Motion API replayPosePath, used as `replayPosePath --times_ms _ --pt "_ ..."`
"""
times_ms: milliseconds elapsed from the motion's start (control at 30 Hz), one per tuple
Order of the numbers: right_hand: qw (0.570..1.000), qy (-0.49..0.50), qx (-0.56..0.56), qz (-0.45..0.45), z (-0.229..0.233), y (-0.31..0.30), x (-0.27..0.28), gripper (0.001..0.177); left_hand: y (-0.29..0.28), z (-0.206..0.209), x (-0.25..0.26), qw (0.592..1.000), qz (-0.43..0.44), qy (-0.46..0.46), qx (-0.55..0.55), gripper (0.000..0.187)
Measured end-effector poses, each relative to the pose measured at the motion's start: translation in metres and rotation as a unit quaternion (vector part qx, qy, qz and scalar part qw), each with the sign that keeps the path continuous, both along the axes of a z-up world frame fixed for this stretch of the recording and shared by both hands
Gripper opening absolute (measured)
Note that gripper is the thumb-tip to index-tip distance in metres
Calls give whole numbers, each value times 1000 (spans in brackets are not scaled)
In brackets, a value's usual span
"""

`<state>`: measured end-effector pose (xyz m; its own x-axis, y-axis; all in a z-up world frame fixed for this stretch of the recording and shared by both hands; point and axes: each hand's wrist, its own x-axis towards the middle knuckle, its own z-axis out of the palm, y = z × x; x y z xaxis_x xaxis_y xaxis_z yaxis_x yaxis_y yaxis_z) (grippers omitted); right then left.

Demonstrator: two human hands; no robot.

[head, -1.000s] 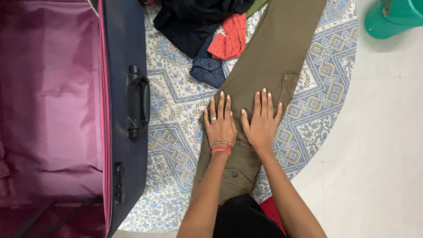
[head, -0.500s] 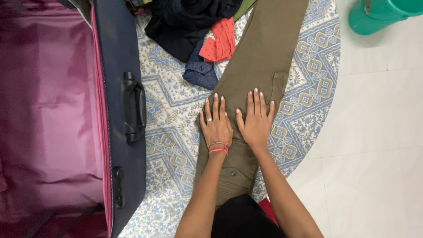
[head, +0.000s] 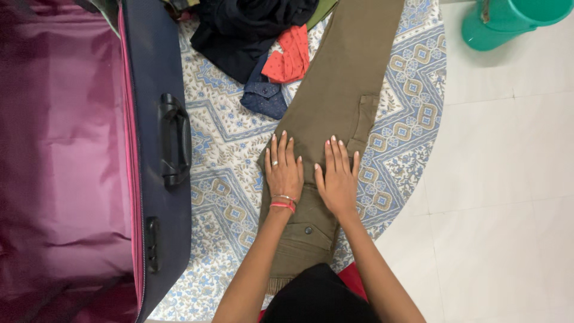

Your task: The person folds a pair of trousers on a table and then places them inside a suitcase.

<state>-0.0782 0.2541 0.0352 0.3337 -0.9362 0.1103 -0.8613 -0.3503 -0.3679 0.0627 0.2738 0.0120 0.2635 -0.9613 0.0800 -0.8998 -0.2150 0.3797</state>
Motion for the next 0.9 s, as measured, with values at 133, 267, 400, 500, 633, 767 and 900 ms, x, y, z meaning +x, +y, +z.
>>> replayPosePath --times_ms 133,267,400,500,633,767,900 --pt "1000 2 1 11 -1 12 -7 60 6 5 1 1000 -17 -5 6 59" --pt "1000 -11 7 18 -3 21 -13 58 13 10 6 999 -43 -3 25 66" --pt "1000 -26 9 8 -6 23 -14 56 18 10 8 997 -59 -29 27 65" --pt "1000 -28 6 10 -6 24 -14 55 16 9 7 998 -53 -29 24 63" --pt "1000 -26 10 8 -5 23 -14 56 17 10 6 999 -45 -17 20 62" --pt "1000 -22 13 9 -5 24 -15 56 18 9 6 999 -44 -21 16 62" --pt "1000 -25 9 9 -6 24 -14 56 18 8 7 998 -45 -25 18 61"
